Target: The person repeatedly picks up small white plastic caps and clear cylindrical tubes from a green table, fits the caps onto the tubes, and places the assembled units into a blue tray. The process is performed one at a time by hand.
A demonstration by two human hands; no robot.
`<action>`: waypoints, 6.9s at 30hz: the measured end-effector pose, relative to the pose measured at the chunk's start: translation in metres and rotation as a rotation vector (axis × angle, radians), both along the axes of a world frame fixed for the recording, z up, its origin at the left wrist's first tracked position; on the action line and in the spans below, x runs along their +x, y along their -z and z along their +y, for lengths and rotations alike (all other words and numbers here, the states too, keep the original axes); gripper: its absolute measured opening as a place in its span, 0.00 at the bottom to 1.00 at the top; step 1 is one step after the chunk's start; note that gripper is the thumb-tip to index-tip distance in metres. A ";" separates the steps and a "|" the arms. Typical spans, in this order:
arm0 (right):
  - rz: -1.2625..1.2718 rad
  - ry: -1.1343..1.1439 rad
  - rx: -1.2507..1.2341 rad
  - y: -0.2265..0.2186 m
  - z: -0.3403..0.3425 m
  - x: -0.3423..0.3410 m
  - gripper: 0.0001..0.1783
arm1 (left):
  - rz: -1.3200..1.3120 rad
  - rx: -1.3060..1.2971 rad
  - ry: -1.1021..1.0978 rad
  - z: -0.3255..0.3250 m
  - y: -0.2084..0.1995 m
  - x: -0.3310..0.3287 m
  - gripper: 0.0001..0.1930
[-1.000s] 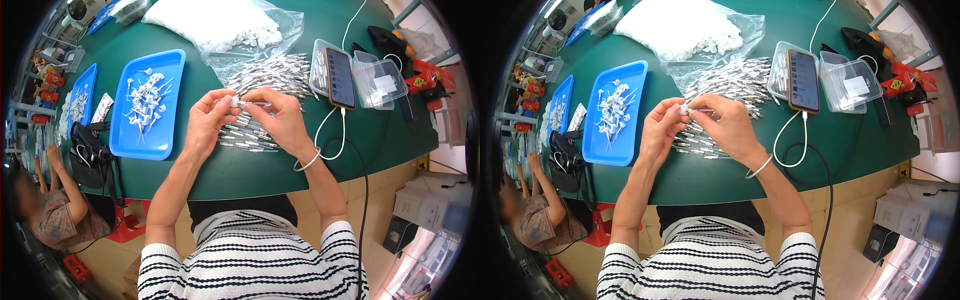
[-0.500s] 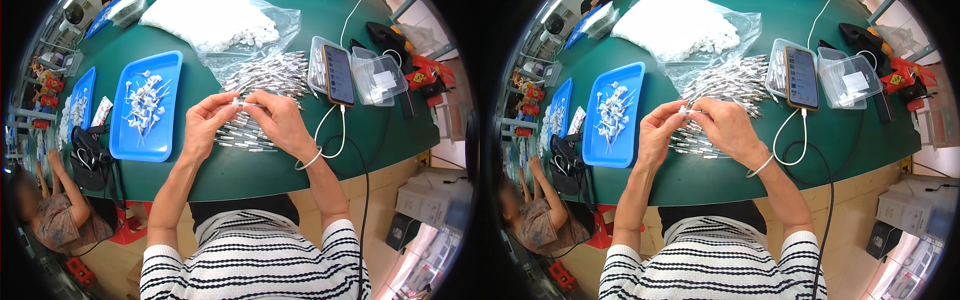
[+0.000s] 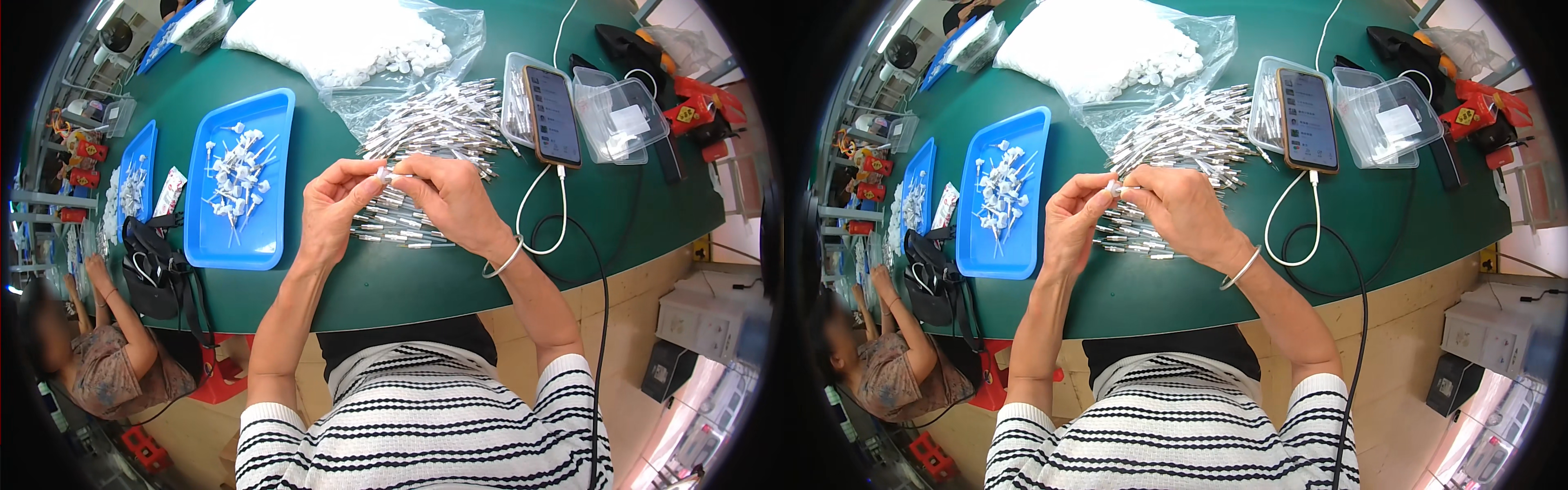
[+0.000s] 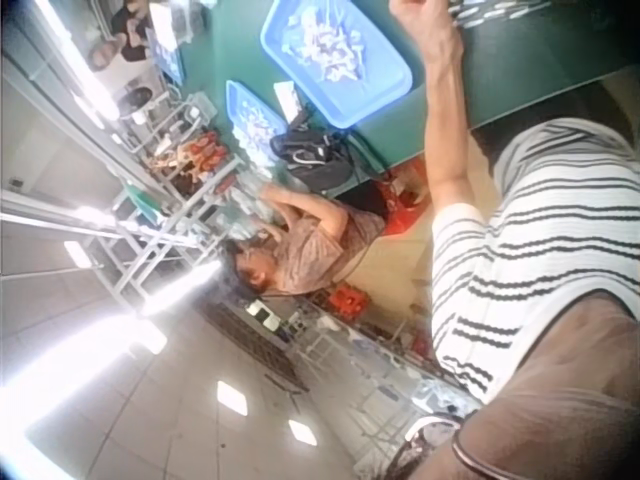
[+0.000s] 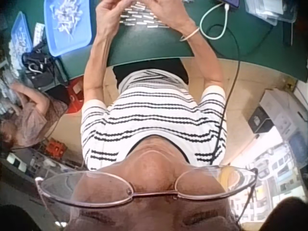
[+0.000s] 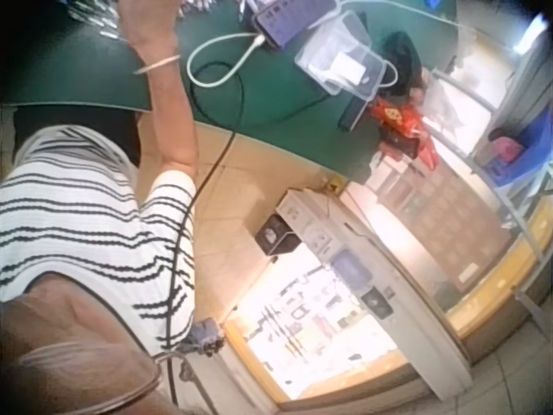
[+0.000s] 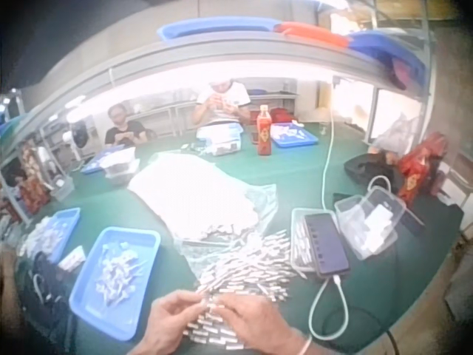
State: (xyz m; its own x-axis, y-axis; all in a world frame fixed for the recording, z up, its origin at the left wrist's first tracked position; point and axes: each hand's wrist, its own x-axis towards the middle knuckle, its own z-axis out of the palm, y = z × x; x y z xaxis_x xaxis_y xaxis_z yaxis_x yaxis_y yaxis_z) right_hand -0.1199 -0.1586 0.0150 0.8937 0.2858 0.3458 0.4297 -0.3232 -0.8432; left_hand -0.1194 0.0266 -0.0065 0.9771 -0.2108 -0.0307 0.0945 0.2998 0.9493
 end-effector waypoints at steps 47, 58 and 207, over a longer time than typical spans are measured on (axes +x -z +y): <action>0.432 -0.348 0.625 0.023 0.009 0.007 0.10 | -0.156 -0.067 0.111 0.010 -0.031 -0.005 0.07; 0.308 -0.287 0.457 0.017 0.010 0.001 0.10 | -0.087 -0.041 0.198 0.019 -0.031 0.002 0.05; 0.346 -0.179 0.836 0.029 0.019 0.004 0.09 | -0.010 -0.127 -0.087 -0.009 -0.008 -0.019 0.10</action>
